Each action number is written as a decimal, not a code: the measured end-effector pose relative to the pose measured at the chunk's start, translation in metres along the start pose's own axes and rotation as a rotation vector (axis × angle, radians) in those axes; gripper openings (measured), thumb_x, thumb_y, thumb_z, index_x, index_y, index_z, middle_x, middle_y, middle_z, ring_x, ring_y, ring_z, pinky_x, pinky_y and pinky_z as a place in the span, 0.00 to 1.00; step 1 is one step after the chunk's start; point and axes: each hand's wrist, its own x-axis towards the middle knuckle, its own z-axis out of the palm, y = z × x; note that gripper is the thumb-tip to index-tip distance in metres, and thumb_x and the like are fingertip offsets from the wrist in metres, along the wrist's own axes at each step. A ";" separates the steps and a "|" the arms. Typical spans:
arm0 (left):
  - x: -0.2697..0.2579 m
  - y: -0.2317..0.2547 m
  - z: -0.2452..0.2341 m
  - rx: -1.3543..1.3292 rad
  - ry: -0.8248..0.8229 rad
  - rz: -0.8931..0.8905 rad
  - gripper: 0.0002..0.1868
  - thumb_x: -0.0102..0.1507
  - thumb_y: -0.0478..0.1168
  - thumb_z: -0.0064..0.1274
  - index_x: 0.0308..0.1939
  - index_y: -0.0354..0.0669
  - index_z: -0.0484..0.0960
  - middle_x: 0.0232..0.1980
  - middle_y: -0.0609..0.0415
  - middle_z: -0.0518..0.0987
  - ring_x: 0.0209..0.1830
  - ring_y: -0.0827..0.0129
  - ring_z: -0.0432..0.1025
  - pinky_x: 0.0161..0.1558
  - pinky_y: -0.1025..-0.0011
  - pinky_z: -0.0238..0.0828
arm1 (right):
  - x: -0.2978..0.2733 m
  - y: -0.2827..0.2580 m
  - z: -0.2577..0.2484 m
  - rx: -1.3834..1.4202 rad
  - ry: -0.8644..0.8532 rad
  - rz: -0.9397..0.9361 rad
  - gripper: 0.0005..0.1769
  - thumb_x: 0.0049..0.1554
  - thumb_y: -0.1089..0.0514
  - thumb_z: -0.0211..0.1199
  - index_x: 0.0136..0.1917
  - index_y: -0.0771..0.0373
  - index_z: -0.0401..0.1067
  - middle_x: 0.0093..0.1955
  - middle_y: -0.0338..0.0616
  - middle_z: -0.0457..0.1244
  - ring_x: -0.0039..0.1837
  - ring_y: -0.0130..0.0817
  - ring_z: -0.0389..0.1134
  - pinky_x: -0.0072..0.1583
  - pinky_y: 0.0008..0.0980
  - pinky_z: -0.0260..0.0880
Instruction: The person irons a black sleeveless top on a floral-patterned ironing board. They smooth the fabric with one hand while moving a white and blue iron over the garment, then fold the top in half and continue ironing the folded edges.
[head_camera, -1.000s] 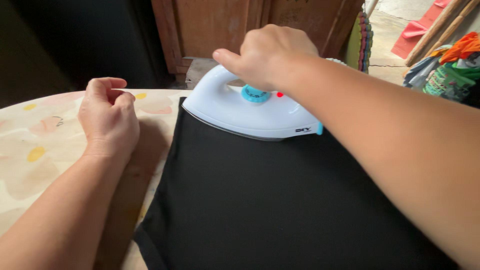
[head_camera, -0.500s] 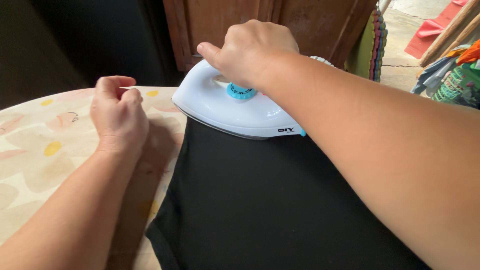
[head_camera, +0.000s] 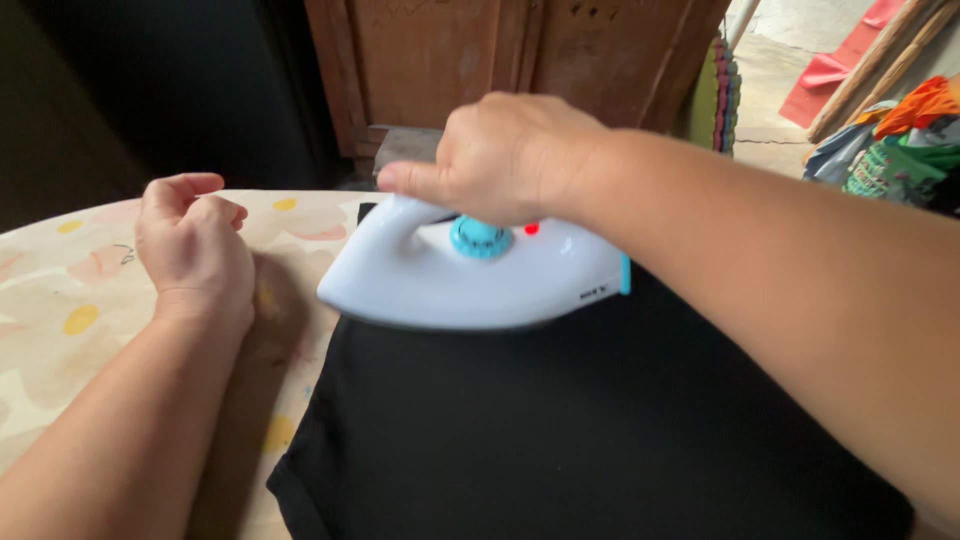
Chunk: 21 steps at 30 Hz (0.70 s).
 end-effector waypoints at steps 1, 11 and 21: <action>0.000 0.001 -0.001 -0.013 0.003 -0.028 0.13 0.62 0.30 0.42 0.48 0.38 0.78 0.43 0.55 0.79 0.40 0.74 0.74 0.45 0.76 0.72 | -0.005 -0.003 -0.002 0.014 -0.017 0.005 0.41 0.56 0.23 0.41 0.35 0.54 0.83 0.34 0.50 0.70 0.45 0.44 0.74 0.53 0.46 0.72; 0.012 0.007 -0.021 -0.207 -0.251 -0.277 0.18 0.61 0.27 0.42 0.53 0.40 0.77 0.47 0.53 0.81 0.45 0.74 0.71 0.48 0.79 0.66 | -0.060 -0.026 -0.005 0.042 -0.041 -0.056 0.41 0.54 0.24 0.42 0.32 0.57 0.81 0.34 0.50 0.71 0.42 0.50 0.73 0.47 0.47 0.73; 0.002 0.011 -0.015 -0.068 -0.241 -0.117 0.19 0.60 0.28 0.45 0.55 0.39 0.78 0.48 0.53 0.81 0.48 0.71 0.72 0.55 0.75 0.67 | -0.023 0.007 0.009 -0.029 0.195 0.196 0.39 0.60 0.25 0.43 0.36 0.55 0.83 0.37 0.50 0.70 0.44 0.50 0.73 0.50 0.48 0.72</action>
